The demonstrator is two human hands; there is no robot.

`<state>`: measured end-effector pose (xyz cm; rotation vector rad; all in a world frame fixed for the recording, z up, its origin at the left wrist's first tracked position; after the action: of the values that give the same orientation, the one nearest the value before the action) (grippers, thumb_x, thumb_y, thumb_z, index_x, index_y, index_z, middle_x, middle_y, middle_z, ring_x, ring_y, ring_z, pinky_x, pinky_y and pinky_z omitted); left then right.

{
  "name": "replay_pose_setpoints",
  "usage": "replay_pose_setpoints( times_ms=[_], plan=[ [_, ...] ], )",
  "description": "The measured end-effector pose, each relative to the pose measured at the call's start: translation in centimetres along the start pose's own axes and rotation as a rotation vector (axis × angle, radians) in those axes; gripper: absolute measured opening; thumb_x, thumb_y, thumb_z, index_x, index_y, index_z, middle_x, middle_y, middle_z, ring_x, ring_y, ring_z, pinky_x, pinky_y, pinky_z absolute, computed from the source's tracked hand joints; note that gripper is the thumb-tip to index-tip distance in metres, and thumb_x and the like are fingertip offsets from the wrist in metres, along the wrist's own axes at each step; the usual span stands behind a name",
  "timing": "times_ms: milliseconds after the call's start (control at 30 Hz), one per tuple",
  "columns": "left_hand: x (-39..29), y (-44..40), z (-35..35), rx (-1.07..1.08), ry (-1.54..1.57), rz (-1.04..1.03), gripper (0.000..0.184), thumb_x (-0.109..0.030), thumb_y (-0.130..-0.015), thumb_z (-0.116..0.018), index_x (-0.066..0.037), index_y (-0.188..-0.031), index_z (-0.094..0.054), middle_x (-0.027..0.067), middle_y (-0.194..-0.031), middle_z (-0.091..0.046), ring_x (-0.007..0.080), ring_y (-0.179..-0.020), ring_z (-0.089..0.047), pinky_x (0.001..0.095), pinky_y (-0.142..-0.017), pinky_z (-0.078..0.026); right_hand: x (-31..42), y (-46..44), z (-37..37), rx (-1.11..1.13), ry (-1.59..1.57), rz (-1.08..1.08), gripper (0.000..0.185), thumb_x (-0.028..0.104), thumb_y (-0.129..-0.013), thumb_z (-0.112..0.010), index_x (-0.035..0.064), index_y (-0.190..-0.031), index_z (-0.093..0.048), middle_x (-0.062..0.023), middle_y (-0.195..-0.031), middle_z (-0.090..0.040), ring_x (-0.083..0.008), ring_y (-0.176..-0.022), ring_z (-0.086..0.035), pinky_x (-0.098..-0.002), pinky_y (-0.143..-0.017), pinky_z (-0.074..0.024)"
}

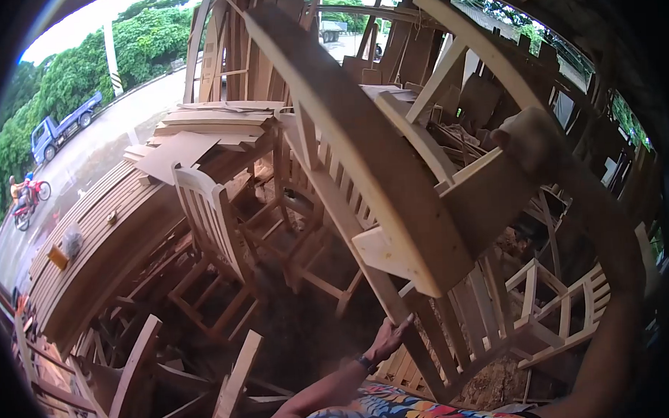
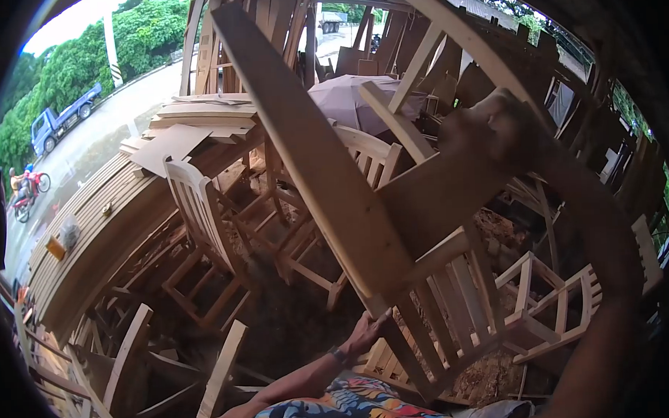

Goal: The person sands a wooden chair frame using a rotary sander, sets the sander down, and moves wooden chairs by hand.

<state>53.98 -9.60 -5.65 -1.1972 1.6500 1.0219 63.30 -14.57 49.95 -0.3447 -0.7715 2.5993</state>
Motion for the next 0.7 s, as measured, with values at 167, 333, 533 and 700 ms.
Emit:
replay_pose_setpoints(
  times_ms=[167,333,533,700],
  plan=[
    [8.4,-1.1,2.5,-0.161,0.32,0.321,0.072,-0.063,-0.098,-0.065,0.0,-0.132,-0.062,0.0124,-0.112,-0.07,0.0269,-0.101,-0.069,0.0431,-0.089,-0.058,-1.9,-1.5,-10.2,0.293,-0.132,0.01,0.052,0.035,-0.1,-0.069,0.0027,-0.059,-0.062,-0.0195,-0.054,-0.055,-0.0385,-0.051,-0.058,-0.0424,-0.056,-0.0484],
    [10.0,-1.8,4.8,-0.261,0.517,0.509,0.076,-0.063,-0.096,-0.067,-0.001,-0.139,-0.054,0.0126,-0.123,-0.064,0.0276,-0.108,-0.065,0.0461,-0.092,-0.053,-4.8,-3.5,-19.0,0.457,-0.182,-0.073,0.058,0.046,-0.101,-0.063,0.003,-0.064,-0.067,-0.0216,-0.06,-0.061,-0.043,-0.059,-0.063,-0.0469,-0.062,-0.0518],
    [12.6,-4.1,9.4,-0.4,0.486,0.545,0.077,-0.073,-0.086,-0.071,-0.003,-0.117,-0.069,0.0099,-0.096,-0.069,0.0233,-0.08,-0.065,0.0364,-0.064,-0.049,-6.1,-6.6,-27.1,0.496,-0.278,-0.059,0.059,0.05,-0.1,-0.062,0.0033,-0.066,-0.07,-0.0232,-0.061,-0.06,-0.0449,-0.061,-0.063,-0.0481,-0.063,-0.0524],
    [12.5,-6.8,12.6,-0.416,0.581,0.645,0.08,-0.066,-0.09,-0.071,-0.003,-0.137,-0.058,0.016,-0.122,-0.067,0.0304,-0.106,-0.067,0.0459,-0.087,-0.054,-6.8,-10.5,-33.4,0.508,-0.377,-0.005,0.055,0.047,-0.1,-0.063,0.0039,-0.067,-0.072,-0.023,-0.06,-0.059,-0.0439,-0.06,-0.063,-0.0459,-0.059,-0.0518]
  ],
)
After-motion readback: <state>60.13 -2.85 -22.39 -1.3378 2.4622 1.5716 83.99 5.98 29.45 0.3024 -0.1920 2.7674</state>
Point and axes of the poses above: each hand's wrist, its own y-axis away from the middle knuckle, its own z-axis out of the back of the hand, x = y × z, the point moved 10 cm from there along -y, towards the middle knuckle
